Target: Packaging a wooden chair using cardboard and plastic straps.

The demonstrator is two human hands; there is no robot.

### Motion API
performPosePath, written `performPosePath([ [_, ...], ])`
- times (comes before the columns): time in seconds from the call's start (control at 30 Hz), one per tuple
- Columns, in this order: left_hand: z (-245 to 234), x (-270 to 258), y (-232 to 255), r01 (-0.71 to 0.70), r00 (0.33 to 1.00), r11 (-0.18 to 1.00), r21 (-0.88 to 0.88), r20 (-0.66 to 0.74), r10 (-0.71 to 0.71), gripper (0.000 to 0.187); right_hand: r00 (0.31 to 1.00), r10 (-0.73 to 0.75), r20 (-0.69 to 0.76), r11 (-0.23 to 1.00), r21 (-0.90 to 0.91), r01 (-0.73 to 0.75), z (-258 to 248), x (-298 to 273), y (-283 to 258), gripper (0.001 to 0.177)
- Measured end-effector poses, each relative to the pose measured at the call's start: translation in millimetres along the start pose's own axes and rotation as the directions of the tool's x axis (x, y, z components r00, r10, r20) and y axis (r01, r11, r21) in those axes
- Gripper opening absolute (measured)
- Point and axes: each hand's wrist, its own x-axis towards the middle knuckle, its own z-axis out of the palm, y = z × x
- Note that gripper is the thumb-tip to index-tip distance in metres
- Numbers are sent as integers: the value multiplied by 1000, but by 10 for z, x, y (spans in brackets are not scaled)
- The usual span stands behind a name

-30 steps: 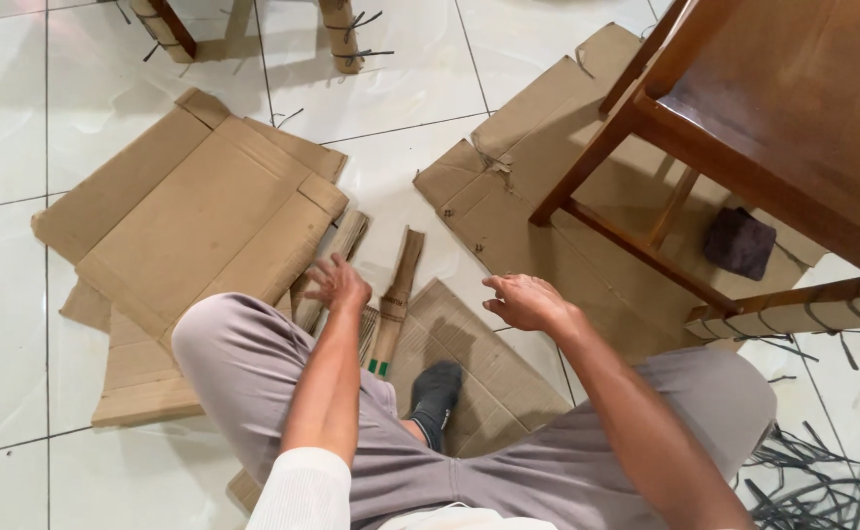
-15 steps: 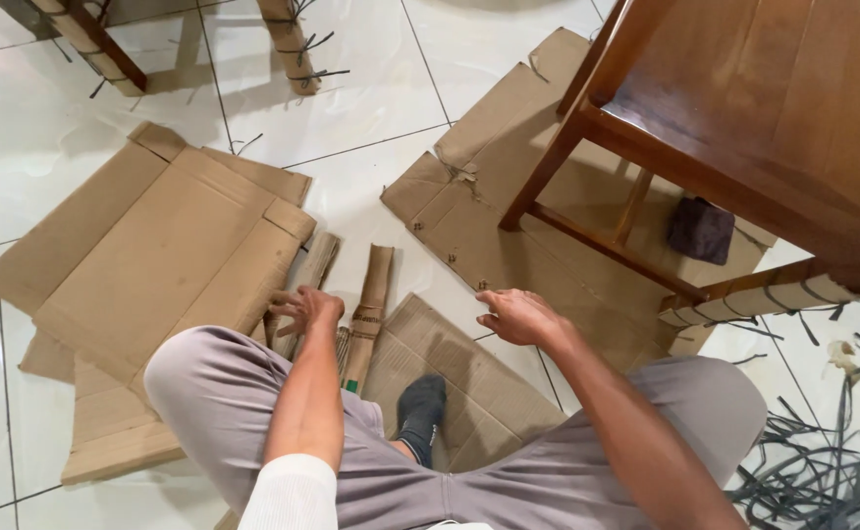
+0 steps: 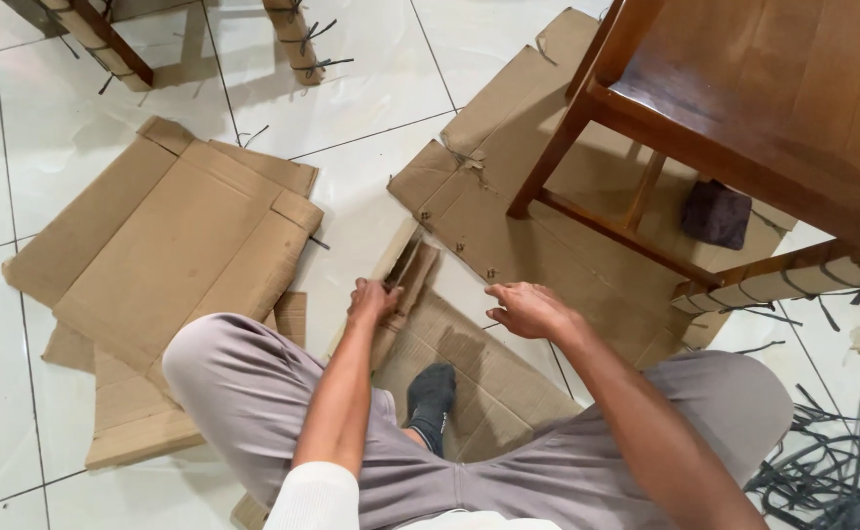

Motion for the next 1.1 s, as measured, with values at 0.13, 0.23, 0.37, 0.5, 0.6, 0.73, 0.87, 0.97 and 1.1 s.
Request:
performPosePath([
  [0.13,24,-341,220,-54,998,985,163,22,51,46,999,32,7,999,-18,-32,-1,-5,9,49],
  [0.23,214,-246,166,-107,993,949,296,-20,118,34,999,45,7,999,-4,-45,-3,-52,32,50],
  [0.37,64,-431,412,-208,941,927,313,-196,277,31,998,8,-61,1000,14,-8,52,-77,181,49],
  [0.5,-400,-703,903,-299,903,940,165,-268,335,30,997,53,-63,996,72,-49,-70,-200,226,50],
  [0.6,-668,-915,1239,-348,905,938,4,-258,337,29,992,-2,-126,997,81,13,-137,-264,323,49],
  [0.73,-649,-987,1478,-577,808,774,-260,-321,494,25,978,6,-209,991,130,21,-225,-405,386,47],
  [0.87,-441,-945,1647,-524,776,473,-709,-167,609,28,958,87,-273,972,236,-21,-293,-526,418,51],
  [0.97,-397,-1103,1851,-277,730,364,-889,52,682,26,908,245,-341,940,314,-136,-578,-777,164,60],
  [1.1,-253,-1244,2046,-71,656,379,-923,244,714,21,823,237,-517,906,423,4,-522,-868,317,60],
])
